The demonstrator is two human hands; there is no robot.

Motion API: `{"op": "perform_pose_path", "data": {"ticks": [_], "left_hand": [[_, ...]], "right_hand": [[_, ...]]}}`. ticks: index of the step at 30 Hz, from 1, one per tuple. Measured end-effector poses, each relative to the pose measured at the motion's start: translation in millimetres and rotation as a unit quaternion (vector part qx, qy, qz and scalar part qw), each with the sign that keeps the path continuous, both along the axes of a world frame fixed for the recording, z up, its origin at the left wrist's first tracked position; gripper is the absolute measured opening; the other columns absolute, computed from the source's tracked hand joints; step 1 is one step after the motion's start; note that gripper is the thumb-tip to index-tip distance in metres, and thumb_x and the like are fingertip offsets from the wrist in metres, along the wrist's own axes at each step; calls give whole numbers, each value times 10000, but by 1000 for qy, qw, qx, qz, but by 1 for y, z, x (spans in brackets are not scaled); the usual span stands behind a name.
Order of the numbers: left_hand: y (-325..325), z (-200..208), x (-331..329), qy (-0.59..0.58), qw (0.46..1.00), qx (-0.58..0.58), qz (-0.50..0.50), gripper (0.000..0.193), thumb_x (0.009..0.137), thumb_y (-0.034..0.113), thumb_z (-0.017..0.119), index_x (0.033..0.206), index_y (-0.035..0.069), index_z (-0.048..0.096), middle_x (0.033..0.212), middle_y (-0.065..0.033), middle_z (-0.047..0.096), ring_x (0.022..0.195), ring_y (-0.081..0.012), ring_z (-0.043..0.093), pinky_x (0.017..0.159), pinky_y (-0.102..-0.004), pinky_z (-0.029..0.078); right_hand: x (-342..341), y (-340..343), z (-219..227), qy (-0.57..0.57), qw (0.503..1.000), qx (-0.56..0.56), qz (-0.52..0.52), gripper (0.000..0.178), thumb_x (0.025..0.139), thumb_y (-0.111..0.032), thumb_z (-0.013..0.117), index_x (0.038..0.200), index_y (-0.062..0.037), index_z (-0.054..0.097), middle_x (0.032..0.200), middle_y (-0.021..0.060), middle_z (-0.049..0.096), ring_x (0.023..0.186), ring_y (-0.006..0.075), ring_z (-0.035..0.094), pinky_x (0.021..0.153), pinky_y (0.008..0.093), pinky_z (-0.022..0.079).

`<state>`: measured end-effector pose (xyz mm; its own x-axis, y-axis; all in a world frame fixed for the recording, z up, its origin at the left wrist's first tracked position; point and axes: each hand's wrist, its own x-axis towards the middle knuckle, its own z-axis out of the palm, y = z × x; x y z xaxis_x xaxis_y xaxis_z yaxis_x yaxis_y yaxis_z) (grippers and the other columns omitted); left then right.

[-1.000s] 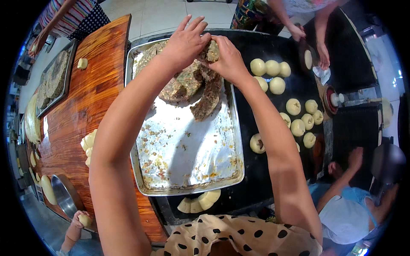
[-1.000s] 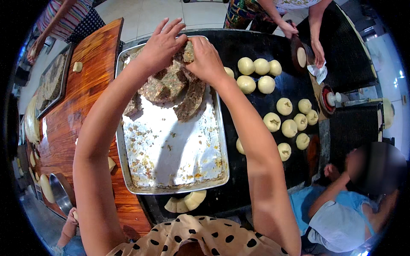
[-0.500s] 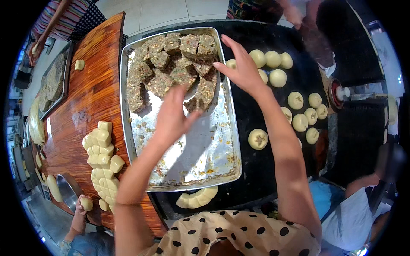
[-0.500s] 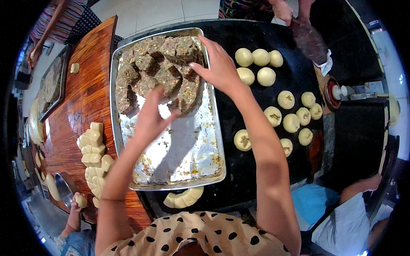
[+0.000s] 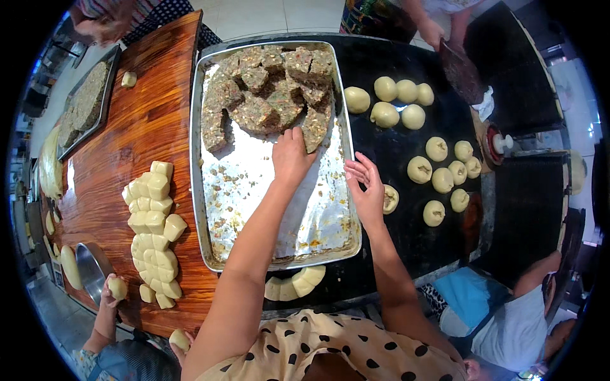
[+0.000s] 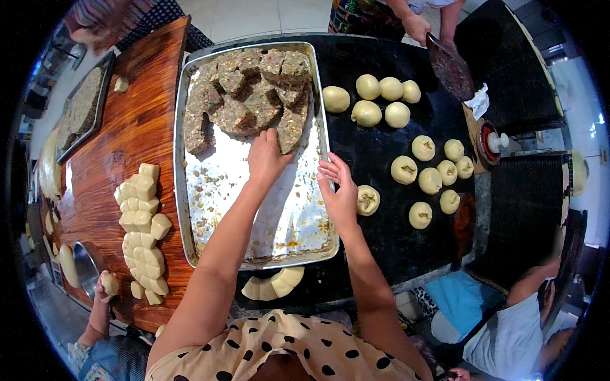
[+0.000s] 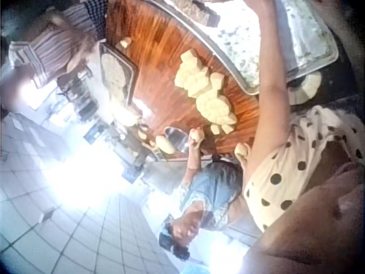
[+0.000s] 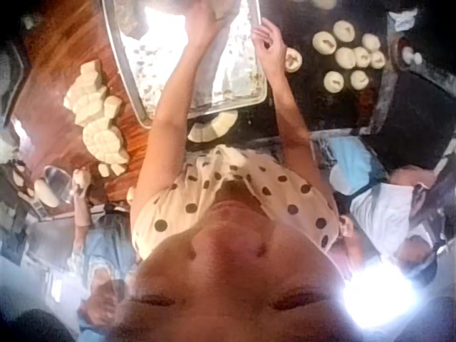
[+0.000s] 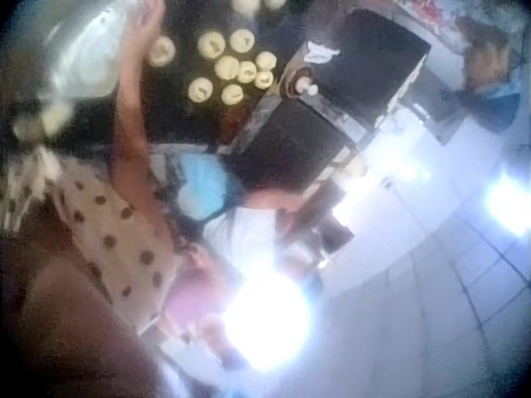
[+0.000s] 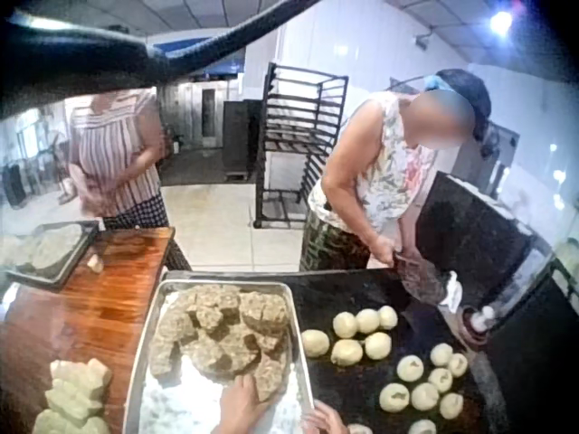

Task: The person by hand takes pieces of savory mixture from a tray and rolls them into dough balls.

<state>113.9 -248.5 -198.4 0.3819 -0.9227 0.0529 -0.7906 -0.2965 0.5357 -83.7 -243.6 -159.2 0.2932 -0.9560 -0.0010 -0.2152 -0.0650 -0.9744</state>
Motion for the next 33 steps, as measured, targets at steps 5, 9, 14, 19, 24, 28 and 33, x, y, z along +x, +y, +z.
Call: {"op": "perform_pose_path", "data": {"ticks": [5,9,14,19,24,28,33], "left_hand": [[12,3,3,17,1000,1,24,623,668,250,868,1131,-4,537,1022,-193,614,969,-388,613,809,-466,511],[30,-4,11,42,997,-38,52,587,689,253,856,1129,15,549,1013,-180,623,949,-378,614,785,-472,507],[66,-4,29,63,994,-36,79,642,705,228,844,1219,-16,547,1083,-192,625,1020,-372,606,861,-441,505],[90,3,50,9,998,23,63,688,686,203,860,1243,-28,528,1114,-183,611,1049,-360,588,878,-436,502],[86,21,54,-57,997,50,6,936,659,223,881,1474,132,430,1093,-175,597,981,-363,591,828,-452,510],[88,12,59,-85,994,59,-44,755,698,247,847,1373,161,519,1022,-117,578,930,-305,593,739,-427,498],[93,14,64,-24,999,33,-19,668,710,210,838,1307,125,553,1019,-143,583,932,-340,599,788,-444,505]], "right_hand": [[2,8,2,0,1000,17,-4,446,959,-79,642,1371,5,491,1222,166,659,1112,215,658,949,329,522],[20,-2,8,21,999,-7,24,408,956,-85,641,1341,-2,531,1220,156,664,1099,206,664,940,324,524],[84,-34,18,101,981,-122,110,427,898,-105,670,1305,-29,565,1232,160,645,1119,286,645,963,389,508],[154,-69,22,260,869,-329,263,572,851,-83,664,1401,-134,515,1459,224,443,1321,401,468,1092,448,409],[194,-101,12,341,733,-511,292,468,881,-107,578,1340,-199,577,1406,233,480,1310,375,487,1065,442,439],[207,-117,16,340,699,-521,353,387,854,-100,591,1232,-176,622,1134,150,560,1093,324,581,897,435,508],[202,-125,22,339,709,-485,383,455,773,-66,683,1212,-159,613,1016,122,566,974,317,603,808,437,511]]}}
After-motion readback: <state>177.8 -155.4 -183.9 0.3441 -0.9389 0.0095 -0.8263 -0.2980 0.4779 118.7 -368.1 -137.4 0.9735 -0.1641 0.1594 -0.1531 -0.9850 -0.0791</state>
